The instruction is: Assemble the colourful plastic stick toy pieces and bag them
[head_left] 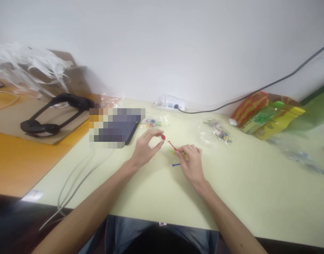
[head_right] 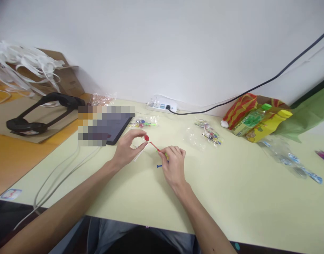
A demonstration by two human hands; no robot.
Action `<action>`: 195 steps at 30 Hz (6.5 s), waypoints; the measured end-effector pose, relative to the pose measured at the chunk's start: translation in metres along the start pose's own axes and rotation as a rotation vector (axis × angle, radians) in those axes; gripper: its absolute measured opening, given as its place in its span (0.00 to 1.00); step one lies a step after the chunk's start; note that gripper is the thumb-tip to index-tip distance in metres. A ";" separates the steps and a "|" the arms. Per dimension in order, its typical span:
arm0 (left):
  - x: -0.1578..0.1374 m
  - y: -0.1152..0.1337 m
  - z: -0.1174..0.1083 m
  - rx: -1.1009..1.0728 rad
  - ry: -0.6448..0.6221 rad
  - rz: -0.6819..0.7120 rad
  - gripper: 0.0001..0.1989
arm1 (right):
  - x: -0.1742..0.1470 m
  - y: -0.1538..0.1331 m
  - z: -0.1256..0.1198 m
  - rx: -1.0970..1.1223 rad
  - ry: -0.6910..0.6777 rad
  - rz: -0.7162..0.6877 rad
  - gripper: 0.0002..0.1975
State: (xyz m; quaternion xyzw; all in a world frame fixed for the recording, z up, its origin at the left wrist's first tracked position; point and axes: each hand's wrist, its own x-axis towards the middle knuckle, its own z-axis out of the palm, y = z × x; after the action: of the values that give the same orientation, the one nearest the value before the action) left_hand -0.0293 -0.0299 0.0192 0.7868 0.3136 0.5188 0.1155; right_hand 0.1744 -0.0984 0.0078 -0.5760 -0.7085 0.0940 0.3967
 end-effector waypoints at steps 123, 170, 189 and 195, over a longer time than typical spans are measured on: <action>-0.006 0.013 0.002 0.039 -0.113 0.168 0.16 | 0.021 0.030 -0.012 1.004 0.026 0.300 0.17; -0.010 0.021 0.011 -0.140 -0.156 0.093 0.08 | 0.004 0.005 -0.019 0.043 -0.248 -0.286 0.08; -0.012 0.017 0.013 -0.005 -0.286 0.069 0.08 | 0.003 0.003 -0.015 -0.022 -0.176 -0.259 0.12; -0.014 0.016 0.015 -0.017 -0.279 0.069 0.07 | 0.002 0.001 -0.019 0.033 -0.203 -0.252 0.07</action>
State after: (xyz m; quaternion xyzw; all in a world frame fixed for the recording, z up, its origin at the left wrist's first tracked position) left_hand -0.0136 -0.0487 0.0109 0.8606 0.2631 0.4106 0.1468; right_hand 0.1877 -0.1021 0.0206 -0.4634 -0.8100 0.1129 0.3412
